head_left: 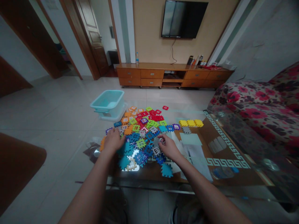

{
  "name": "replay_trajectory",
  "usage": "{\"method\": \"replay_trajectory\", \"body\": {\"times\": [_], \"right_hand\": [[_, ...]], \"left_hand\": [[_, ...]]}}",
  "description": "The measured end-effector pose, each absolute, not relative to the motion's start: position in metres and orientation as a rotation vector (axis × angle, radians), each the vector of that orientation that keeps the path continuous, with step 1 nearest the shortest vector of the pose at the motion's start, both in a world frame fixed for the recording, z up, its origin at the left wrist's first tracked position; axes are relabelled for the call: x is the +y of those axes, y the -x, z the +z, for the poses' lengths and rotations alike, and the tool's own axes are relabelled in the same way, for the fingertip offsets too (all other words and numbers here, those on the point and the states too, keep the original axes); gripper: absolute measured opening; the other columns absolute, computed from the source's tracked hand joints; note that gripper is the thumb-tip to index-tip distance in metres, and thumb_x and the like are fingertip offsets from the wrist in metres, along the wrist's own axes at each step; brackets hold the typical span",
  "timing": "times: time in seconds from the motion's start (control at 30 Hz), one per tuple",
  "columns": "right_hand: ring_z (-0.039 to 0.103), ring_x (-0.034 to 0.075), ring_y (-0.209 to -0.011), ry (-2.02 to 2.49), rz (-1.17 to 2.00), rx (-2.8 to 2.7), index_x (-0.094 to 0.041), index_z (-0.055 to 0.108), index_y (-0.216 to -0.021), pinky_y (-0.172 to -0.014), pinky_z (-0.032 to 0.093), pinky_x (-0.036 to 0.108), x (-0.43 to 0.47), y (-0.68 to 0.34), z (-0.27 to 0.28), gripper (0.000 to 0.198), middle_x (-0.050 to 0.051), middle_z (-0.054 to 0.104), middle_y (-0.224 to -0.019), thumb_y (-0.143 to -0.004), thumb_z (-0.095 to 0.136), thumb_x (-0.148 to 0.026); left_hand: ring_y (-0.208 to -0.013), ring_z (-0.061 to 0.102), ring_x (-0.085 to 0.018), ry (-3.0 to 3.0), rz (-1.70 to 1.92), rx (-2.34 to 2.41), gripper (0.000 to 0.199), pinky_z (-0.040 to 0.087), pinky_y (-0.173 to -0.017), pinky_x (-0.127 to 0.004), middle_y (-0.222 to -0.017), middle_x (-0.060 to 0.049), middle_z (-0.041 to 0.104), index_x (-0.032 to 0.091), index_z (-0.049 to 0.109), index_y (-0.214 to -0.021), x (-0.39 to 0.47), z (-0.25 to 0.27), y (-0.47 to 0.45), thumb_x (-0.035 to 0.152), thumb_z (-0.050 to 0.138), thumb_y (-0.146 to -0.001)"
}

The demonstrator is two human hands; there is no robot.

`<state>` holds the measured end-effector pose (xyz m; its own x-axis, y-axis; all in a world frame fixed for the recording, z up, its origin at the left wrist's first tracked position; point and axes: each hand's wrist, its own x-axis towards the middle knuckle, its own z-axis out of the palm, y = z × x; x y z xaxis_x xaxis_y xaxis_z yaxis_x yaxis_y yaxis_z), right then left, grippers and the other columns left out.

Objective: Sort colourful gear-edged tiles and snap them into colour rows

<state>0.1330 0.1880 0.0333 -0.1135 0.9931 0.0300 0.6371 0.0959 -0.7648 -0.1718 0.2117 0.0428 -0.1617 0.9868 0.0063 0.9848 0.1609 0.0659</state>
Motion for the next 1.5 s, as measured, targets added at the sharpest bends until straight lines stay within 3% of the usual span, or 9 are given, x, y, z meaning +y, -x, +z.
{"method": "replay_trajectory", "body": {"times": [0.13, 0.3, 0.53, 0.83, 1.03, 1.23, 1.5], "right_hand": [[0.054, 0.016, -0.065, 1.611, 0.798, -1.837, -0.017, 0.061, -0.109, -0.062, 0.037, 0.026, 0.188, -0.134, 0.031, 0.03, -0.001, 0.057, -0.075, -0.081, 0.052, -0.013], [0.054, 0.016, -0.064, 1.625, 0.794, -1.839, -0.017, 0.062, -0.108, -0.061, 0.035, 0.026, 0.188, -0.135, 0.034, 0.03, -0.002, 0.056, -0.073, -0.08, 0.052, -0.012], [0.055, 0.017, -0.065, 1.654, 0.786, -1.839, -0.016, 0.062, -0.108, -0.061, 0.035, 0.026, 0.189, -0.134, 0.041, 0.029, -0.001, 0.058, -0.073, -0.08, 0.053, -0.012], [0.057, 0.017, -0.067, 1.655, 0.762, -1.849, -0.018, 0.063, -0.107, -0.062, 0.036, 0.026, 0.189, -0.135, 0.041, 0.029, -0.001, 0.059, -0.074, -0.08, 0.053, -0.012], [0.06, 0.018, -0.071, 1.649, 0.726, -1.865, -0.018, 0.063, -0.107, -0.065, 0.037, 0.027, 0.189, -0.135, 0.042, 0.029, 0.0, 0.061, -0.076, -0.08, 0.054, -0.012], [0.058, 0.017, -0.068, 1.652, 0.742, -1.859, -0.018, 0.063, -0.107, -0.062, 0.035, 0.025, 0.188, -0.135, 0.044, 0.03, 0.0, 0.061, -0.077, -0.08, 0.053, -0.012], [0.054, 0.016, -0.064, 1.655, 0.714, -1.859, -0.018, 0.064, -0.106, -0.061, 0.035, 0.026, 0.19, -0.138, 0.044, 0.03, 0.0, 0.06, -0.074, -0.079, 0.053, -0.011]], "left_hand": [[-0.14, 0.039, -0.036, -2.021, 0.02, 2.32, 0.071, 0.031, -0.112, -0.045, -0.151, -0.027, 0.041, 0.005, 0.04, -0.145, 0.218, 0.035, 0.172, 0.054, 0.041, -0.093], [-0.135, 0.045, -0.035, -2.037, 0.061, 2.279, 0.065, 0.036, -0.109, -0.045, -0.149, -0.021, 0.045, 0.012, 0.042, -0.145, 0.22, 0.032, 0.173, 0.051, 0.041, -0.093], [-0.126, 0.05, -0.037, -1.987, 0.093, 2.34, 0.067, 0.039, -0.104, -0.048, -0.14, -0.023, 0.049, 0.011, 0.046, -0.143, 0.218, 0.034, 0.169, 0.055, 0.043, -0.091], [-0.139, 0.039, -0.038, -1.754, 0.282, 2.379, 0.057, 0.031, -0.111, -0.053, -0.147, -0.017, 0.045, 0.029, 0.052, -0.142, 0.223, 0.025, 0.17, 0.053, 0.045, -0.09], [-0.147, 0.023, -0.043, -1.68, 0.298, 2.334, 0.057, 0.02, -0.111, -0.067, -0.158, -0.013, 0.034, 0.039, 0.052, -0.142, 0.225, 0.023, 0.164, 0.058, 0.045, -0.088], [-0.148, 0.019, -0.045, -1.618, 0.329, 2.308, 0.057, 0.016, -0.109, -0.073, -0.162, -0.011, 0.027, 0.042, 0.054, -0.14, 0.228, 0.019, 0.161, 0.064, 0.037, -0.09], [-0.147, 0.022, -0.044, -1.67, 0.325, 2.282, 0.056, 0.013, -0.107, -0.076, -0.161, -0.014, 0.03, 0.04, 0.057, -0.138, 0.227, 0.025, 0.159, 0.062, 0.033, -0.092]]}}
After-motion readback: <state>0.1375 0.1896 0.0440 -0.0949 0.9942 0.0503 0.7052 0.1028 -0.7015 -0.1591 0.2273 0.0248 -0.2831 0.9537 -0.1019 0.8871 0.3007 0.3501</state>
